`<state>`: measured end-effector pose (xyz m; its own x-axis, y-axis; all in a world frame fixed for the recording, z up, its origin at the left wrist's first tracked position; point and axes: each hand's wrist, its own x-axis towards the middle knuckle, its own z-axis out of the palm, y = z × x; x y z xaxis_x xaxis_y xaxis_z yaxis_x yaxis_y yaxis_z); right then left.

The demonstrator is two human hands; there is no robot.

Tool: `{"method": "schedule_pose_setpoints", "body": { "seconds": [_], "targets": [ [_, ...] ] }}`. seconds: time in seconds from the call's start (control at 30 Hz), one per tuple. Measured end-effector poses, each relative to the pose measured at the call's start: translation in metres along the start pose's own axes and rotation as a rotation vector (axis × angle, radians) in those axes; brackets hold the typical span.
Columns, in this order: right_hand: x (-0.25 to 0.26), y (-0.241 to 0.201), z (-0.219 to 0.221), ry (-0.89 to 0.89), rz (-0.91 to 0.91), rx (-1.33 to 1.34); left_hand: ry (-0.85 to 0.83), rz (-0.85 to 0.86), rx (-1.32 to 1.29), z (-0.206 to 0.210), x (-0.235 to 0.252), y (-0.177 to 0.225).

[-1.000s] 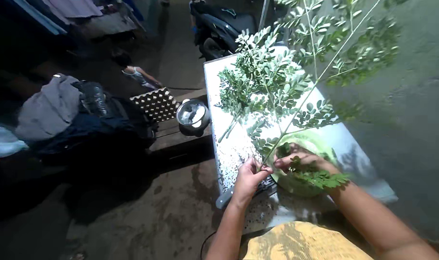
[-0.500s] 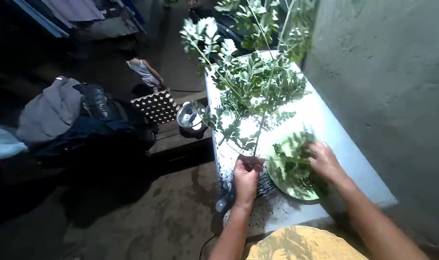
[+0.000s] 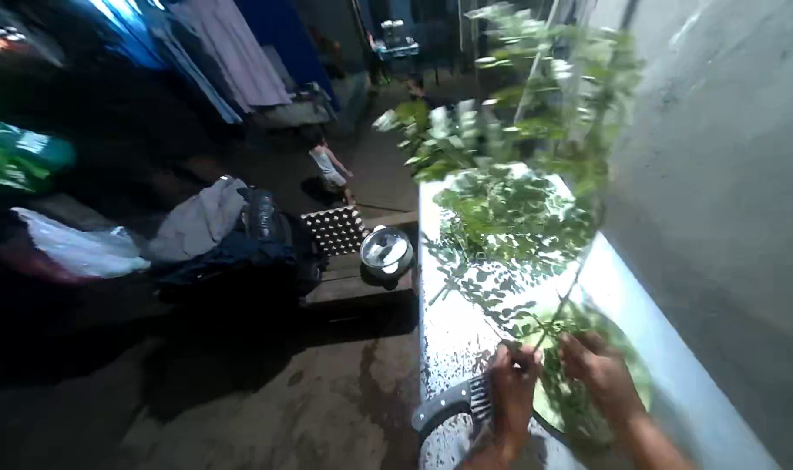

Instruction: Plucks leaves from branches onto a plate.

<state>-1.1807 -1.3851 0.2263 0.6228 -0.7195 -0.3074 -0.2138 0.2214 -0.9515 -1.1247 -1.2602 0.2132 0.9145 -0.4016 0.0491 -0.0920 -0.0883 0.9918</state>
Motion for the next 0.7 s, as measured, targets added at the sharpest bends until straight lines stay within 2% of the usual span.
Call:
{"method": "schedule_pose_setpoints", "body": {
  "seconds": [0.13,0.27,0.37,0.53,0.7],
  "targets": [
    [0.000,0.004,-0.004,-0.040,0.068,0.131,-0.017,0.065,-0.034,0.001,-0.002,-0.005],
    [0.001,0.000,-0.007,-0.081,0.149,0.100,-0.022,0.111,-0.103,0.003,-0.001,-0.012],
    [0.005,0.003,-0.009,-0.077,0.162,0.078,-0.056,0.105,-0.058,0.003,-0.003,-0.013],
    [0.018,0.000,-0.019,-0.137,0.177,0.035,-0.038,-0.013,-0.117,0.001,-0.003,-0.011],
    [0.028,-0.016,-0.027,-0.270,0.236,-0.031,0.010,0.016,-0.117,-0.004,0.002,-0.014]
  ]
}}
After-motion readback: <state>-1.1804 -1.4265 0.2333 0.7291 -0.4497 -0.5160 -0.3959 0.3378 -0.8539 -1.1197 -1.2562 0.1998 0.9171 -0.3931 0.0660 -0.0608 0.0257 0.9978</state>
